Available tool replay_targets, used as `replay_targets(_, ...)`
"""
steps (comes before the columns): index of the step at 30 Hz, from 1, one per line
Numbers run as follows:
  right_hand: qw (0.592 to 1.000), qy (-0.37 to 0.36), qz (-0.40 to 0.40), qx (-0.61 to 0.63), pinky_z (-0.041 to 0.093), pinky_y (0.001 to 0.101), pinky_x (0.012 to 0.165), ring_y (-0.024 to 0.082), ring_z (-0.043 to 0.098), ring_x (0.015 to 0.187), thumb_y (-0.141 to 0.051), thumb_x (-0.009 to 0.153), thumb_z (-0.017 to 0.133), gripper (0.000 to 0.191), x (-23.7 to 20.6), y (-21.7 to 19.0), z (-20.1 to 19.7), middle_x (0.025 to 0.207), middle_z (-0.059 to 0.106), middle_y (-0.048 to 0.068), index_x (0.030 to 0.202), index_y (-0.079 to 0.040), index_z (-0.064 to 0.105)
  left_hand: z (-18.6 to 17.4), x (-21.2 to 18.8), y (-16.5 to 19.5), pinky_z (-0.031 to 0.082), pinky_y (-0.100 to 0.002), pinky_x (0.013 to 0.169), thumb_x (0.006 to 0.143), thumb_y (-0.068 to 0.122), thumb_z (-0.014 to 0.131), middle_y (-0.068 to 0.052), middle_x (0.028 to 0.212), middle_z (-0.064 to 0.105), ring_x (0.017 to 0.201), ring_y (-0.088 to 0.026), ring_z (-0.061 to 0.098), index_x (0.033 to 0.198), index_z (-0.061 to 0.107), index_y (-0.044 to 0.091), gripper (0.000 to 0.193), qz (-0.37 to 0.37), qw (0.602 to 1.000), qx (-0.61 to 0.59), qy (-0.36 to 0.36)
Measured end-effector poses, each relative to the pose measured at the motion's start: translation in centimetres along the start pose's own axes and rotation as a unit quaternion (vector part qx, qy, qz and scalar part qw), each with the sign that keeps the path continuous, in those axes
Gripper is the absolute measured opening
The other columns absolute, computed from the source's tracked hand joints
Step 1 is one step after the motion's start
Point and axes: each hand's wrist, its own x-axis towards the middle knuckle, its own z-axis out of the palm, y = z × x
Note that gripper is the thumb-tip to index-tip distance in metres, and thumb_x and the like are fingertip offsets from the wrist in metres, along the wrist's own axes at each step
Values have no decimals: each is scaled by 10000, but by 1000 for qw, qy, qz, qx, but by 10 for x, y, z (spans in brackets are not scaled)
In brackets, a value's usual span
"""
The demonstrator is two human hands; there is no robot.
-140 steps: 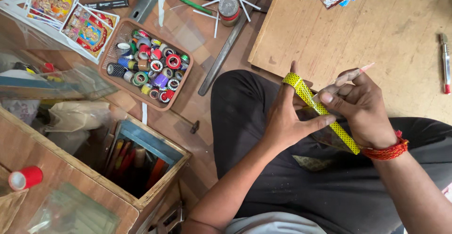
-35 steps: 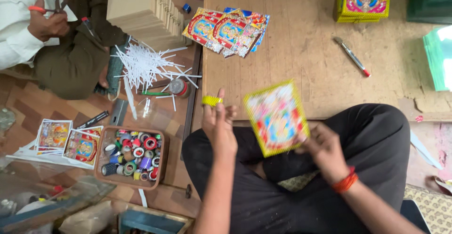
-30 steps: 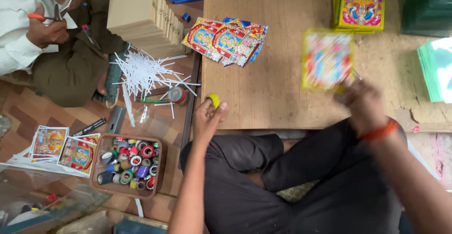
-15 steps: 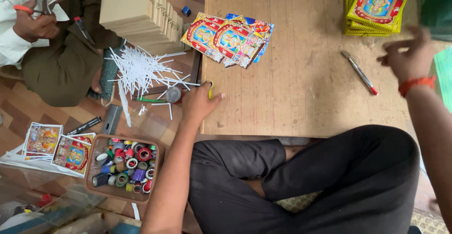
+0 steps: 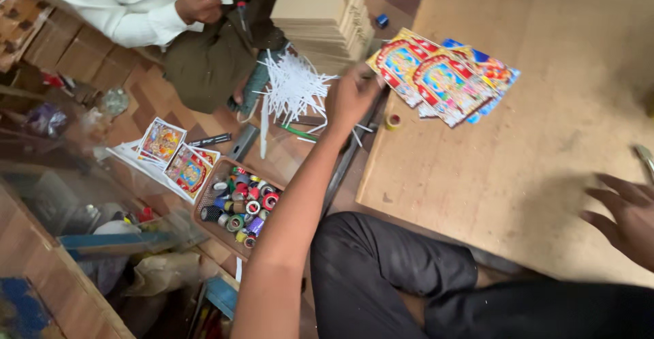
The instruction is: The person wraps small printed cards with yellow patterned tape, smoothing the tape around the edges and corners. They handle each card individually, applying tape to the front and sides, then placing the finished items aside.
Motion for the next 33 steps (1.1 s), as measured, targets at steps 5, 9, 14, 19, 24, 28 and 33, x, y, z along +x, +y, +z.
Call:
replay_targets(5, 996, 88, 23, -16, 562, 412, 1049, 290, 625, 1247, -395, 847, 757, 562, 8, 30, 37, 1372, 658, 180, 1318, -97, 684, -23, 83, 34, 590, -305, 547, 786, 432, 844, -117, 922, 655, 701, -210, 684, 1279, 433, 7, 770, -182, 889, -330, 259)
replay_targets(9, 997, 65, 33, -1, 584, 450, 990, 324, 665, 1127, -400, 793, 774, 579, 11, 36, 33, 1416, 652, 244, 1290, -112, 703, -33, 116, 42, 483, -330, 412, 718, 228, 905, -150, 856, 638, 552, -200, 572, 1226, 385, 14, 757, -245, 829, -420, 276)
replay_targets(14, 994, 108, 29, -1, 561, 406, 1044, 312, 625, 1276, -424, 887, 753, 482, 3, 28, 7, 1341, 673, 205, 1274, -146, 685, -39, 113, 15, 412, -306, 387, 852, 122, 800, -123, 769, 632, 499, -166, 534, 935, 570, -50, 298, -190, 754, -580, 242)
replay_targets(19, 989, 95, 103, 46, 549, 438, 997, 345, 658, 1198, -356, 883, 752, 438, -12, -4, -56, 1368, 667, 177, 1255, -125, 729, -50, 67, -15, 592, -334, 632, 870, -20, 750, -152, 866, 681, 700, -250, 692, 976, 606, -32, 179, -90, 707, -679, 177)
replay_targets(24, 955, 196, 203, 91, 522, 456, 993, 357, 634, 1201, -304, 954, 742, 304, -70, -14, -96, 1414, 640, 126, 1196, -120, 735, -31, -53, -20, 519, -347, 970, 1062, 92, 740, -111, 1095, 523, 1023, -200, 582, 1168, 559, 5, 227, 158, 908, -203, 330)
replay_targets(28, 905, 292, 311, 0, 499, 416, 1078, 312, 589, 1312, -300, 1014, 756, 283, -152, 5, -102, 1442, 622, 107, 1216, -109, 706, -36, -134, 1, 556, -348, 904, 1103, 57, 653, -94, 1059, 659, 972, -225, 671, 1126, 579, 9, 92, 181, 932, -162, 268)
replay_targets(33, 849, 260, 380, -260, 476, 444, 1018, 357, 558, 1288, -470, 831, 912, 609, -233, 64, -102, 1433, 610, 232, 1247, -61, 736, -19, -206, 40, 580, -419, 880, 908, -35, 665, -94, 1143, 736, 1030, -299, 717, 1093, 669, 40, 200, 392, 912, 49, 112)
